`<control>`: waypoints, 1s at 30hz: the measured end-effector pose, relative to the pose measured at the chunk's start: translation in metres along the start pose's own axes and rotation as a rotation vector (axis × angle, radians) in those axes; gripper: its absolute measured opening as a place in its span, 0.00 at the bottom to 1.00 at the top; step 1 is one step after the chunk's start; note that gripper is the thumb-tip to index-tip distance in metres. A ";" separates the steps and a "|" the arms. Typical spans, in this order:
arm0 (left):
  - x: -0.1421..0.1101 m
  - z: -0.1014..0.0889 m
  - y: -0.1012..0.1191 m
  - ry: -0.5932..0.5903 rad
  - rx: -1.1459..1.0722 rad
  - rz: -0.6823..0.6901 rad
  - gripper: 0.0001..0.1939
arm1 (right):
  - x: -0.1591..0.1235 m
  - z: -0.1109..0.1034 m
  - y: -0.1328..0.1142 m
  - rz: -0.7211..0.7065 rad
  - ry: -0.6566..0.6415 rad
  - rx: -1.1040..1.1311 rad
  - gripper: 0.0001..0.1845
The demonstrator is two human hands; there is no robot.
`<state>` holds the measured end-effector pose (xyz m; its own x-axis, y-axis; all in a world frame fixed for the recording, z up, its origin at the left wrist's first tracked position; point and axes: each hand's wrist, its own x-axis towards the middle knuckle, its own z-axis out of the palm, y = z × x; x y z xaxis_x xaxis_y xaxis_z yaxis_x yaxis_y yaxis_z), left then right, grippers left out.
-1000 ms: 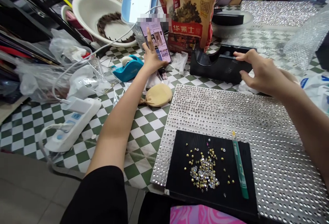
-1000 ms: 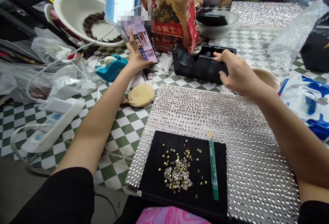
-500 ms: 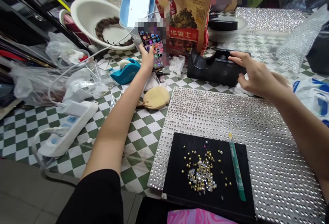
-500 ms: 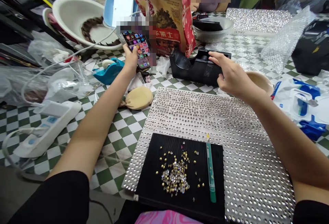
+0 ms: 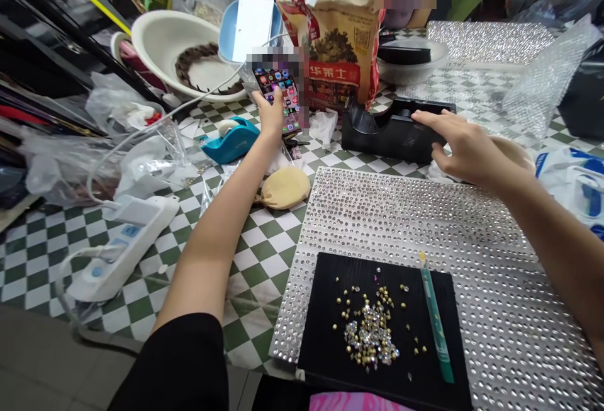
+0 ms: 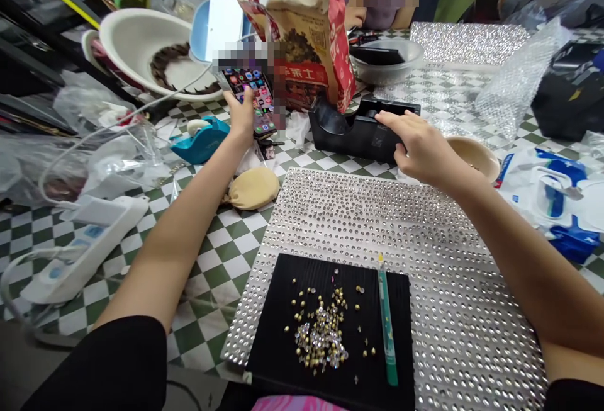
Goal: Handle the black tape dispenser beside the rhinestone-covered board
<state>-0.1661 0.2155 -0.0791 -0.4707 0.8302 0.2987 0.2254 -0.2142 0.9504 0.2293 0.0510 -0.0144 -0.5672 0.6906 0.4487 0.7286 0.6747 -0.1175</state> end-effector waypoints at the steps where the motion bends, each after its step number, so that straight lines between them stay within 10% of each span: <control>1: 0.001 0.001 0.001 0.009 0.001 -0.022 0.12 | 0.000 0.000 0.000 -0.004 0.006 -0.002 0.32; 10: -0.019 -0.003 0.034 0.196 0.241 0.080 0.15 | 0.002 -0.004 -0.004 0.059 -0.033 0.017 0.29; 22: -0.065 0.004 0.125 0.003 0.290 0.348 0.26 | 0.003 0.001 0.000 0.101 -0.034 0.095 0.29; 30: -0.103 -0.051 0.203 -0.083 0.072 0.548 0.22 | 0.003 0.008 0.004 0.107 -0.035 0.129 0.30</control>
<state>-0.1151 0.0601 0.0872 -0.2003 0.6457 0.7369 0.4769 -0.5927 0.6490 0.2276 0.0573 -0.0206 -0.5035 0.7675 0.3967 0.7316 0.6230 -0.2768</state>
